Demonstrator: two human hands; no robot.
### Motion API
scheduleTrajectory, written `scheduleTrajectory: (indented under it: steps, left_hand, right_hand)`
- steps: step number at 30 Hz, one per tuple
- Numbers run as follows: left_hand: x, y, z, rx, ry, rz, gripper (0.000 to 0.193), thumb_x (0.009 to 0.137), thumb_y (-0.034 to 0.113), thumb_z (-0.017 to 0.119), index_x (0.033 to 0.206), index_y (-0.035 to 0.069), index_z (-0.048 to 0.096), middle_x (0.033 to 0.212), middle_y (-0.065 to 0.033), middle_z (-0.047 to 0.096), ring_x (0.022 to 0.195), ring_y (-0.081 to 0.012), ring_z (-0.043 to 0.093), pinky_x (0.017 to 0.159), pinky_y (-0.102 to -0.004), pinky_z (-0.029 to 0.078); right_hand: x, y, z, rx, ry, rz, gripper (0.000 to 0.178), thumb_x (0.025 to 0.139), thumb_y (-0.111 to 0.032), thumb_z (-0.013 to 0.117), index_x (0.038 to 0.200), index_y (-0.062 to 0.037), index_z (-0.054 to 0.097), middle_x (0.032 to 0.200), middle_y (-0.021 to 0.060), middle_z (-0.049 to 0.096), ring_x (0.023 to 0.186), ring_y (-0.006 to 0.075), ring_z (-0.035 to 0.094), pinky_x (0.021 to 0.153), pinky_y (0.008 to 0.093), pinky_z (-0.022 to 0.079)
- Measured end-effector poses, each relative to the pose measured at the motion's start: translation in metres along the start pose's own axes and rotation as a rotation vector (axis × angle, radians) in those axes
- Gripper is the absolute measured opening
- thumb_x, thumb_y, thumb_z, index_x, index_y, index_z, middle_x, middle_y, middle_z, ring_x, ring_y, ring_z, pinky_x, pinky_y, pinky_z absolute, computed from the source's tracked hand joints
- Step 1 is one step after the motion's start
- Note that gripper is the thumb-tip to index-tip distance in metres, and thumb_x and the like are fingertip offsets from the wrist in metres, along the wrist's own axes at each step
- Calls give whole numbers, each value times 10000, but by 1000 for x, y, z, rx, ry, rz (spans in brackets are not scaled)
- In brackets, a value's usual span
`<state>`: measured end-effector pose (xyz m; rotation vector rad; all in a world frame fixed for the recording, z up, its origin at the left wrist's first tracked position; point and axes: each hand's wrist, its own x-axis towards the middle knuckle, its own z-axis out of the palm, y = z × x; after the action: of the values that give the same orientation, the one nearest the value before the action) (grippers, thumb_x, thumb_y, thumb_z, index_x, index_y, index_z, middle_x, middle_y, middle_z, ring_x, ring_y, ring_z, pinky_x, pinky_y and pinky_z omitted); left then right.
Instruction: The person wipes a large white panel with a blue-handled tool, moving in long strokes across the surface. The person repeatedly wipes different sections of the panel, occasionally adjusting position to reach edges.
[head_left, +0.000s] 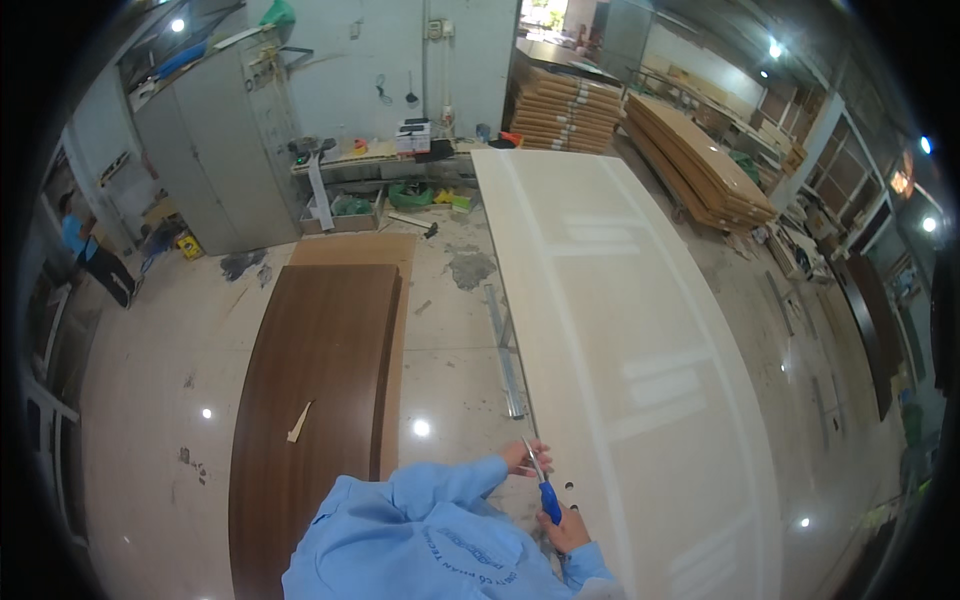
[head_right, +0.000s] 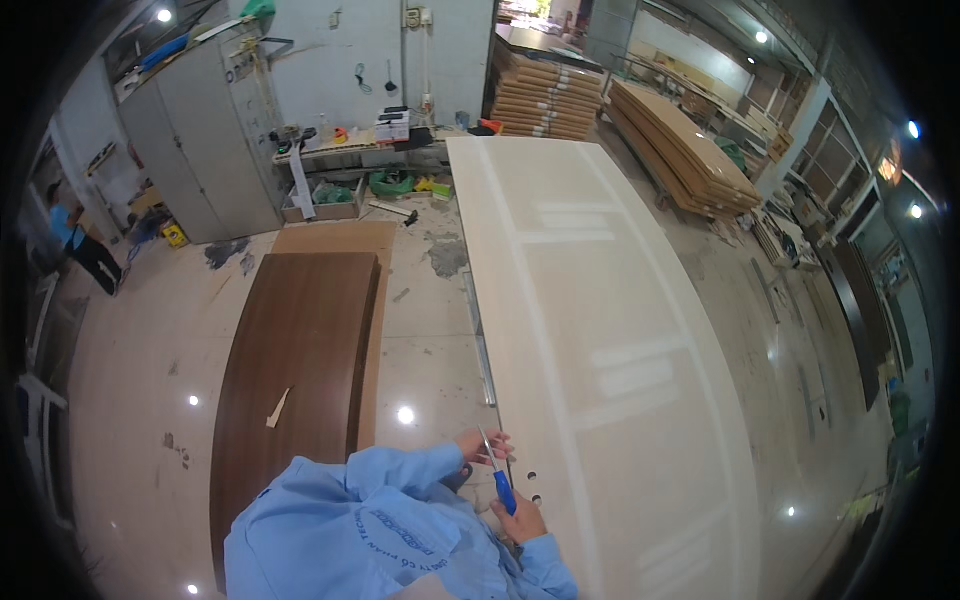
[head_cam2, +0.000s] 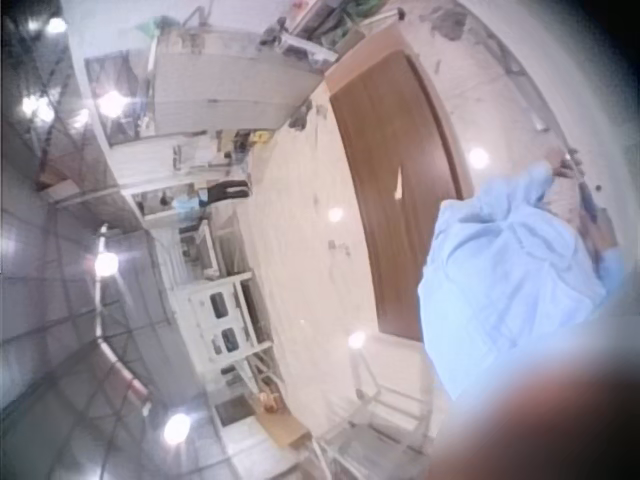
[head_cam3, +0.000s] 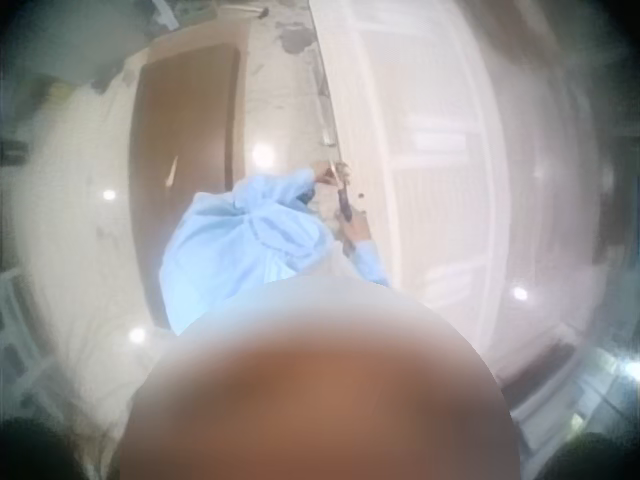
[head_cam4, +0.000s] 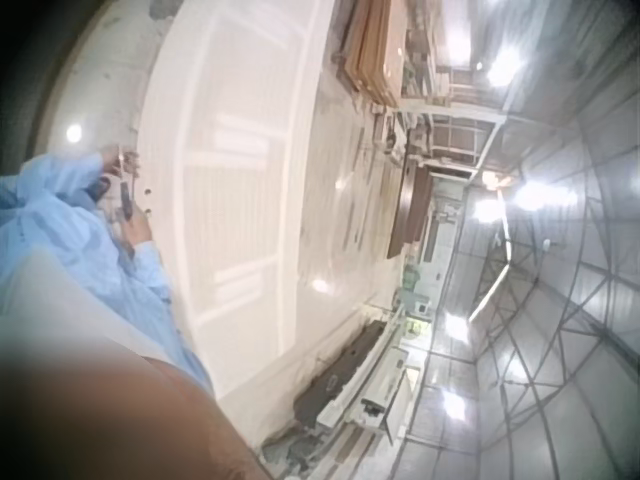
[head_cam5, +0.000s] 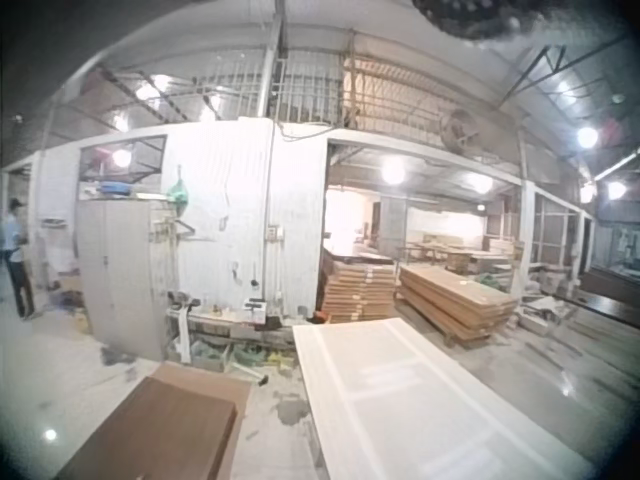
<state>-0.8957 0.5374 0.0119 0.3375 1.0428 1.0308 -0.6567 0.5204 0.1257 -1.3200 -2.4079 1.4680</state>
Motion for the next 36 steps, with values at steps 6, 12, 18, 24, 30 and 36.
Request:
scheduleTrajectory:
  steps: [6, 12, 18, 24, 30, 36]
  left_hand:
    - [5, 9, 11, -327, 72, 187, 505, 1083, 423, 384, 1390, 61, 557, 1296, -121, 682, 1121, -262, 692, 953, -430, 563]
    - [37, -48, 97, 1408, 296, 704, 602, 1011, 385, 533, 1521, 94, 399, 1517, -215, 456, 1439, -376, 399, 1139, -541, 360]
    - [-2, -145, 186, 1911, -65, 613, 822, 943, 485, 606, 1594, 116, 267, 1677, -203, 151, 1558, -378, 117, 1196, -685, 90]
    - [-26, -201, 232, 2019, -610, 776, 869, 911, 492, 628, 1593, 76, 285, 1673, -201, 190, 1558, -375, 134, 1194, -699, 47]
    - [-10, -228, 283, 1880, -878, 1000, 773, 964, 424, 584, 1579, 53, 300, 1679, -157, 200, 1548, -394, 152, 1202, -681, 62]
    - [-49, -329, 368, 1851, -1214, 1010, 712, 995, 377, 560, 1581, 68, 300, 1680, -122, 217, 1544, -366, 186, 1233, -607, 94]
  right_hand:
    - [-45, 35, 11, 203, -2, 159, 559, 955, -555, 604, 977, -2, 685, 815, 241, 695, 825, 445, 692, 721, 484, 529]
    - [-116, 147, 24, 47, 388, 439, 673, 961, -631, 563, 824, 20, 666, 607, 105, 613, 504, 240, 657, 488, 387, 532]
    - [-234, 191, -12, 289, 889, 852, 689, 941, -632, 568, 843, 33, 721, 748, 273, 683, 764, 452, 697, 691, 533, 514]
    - [-333, 94, 47, 236, 459, 841, 657, 923, -703, 526, 867, -84, 740, 845, 206, 718, 872, 433, 689, 780, 500, 530]
    - [-422, 44, 115, 522, 933, 1308, 625, 962, -657, 515, 923, -69, 725, 820, 192, 717, 833, 430, 687, 745, 499, 524]
    - [-475, 53, 178, 712, 1075, 1312, 614, 976, -622, 528, 950, -31, 693, 818, 230, 702, 803, 446, 676, 712, 512, 507]
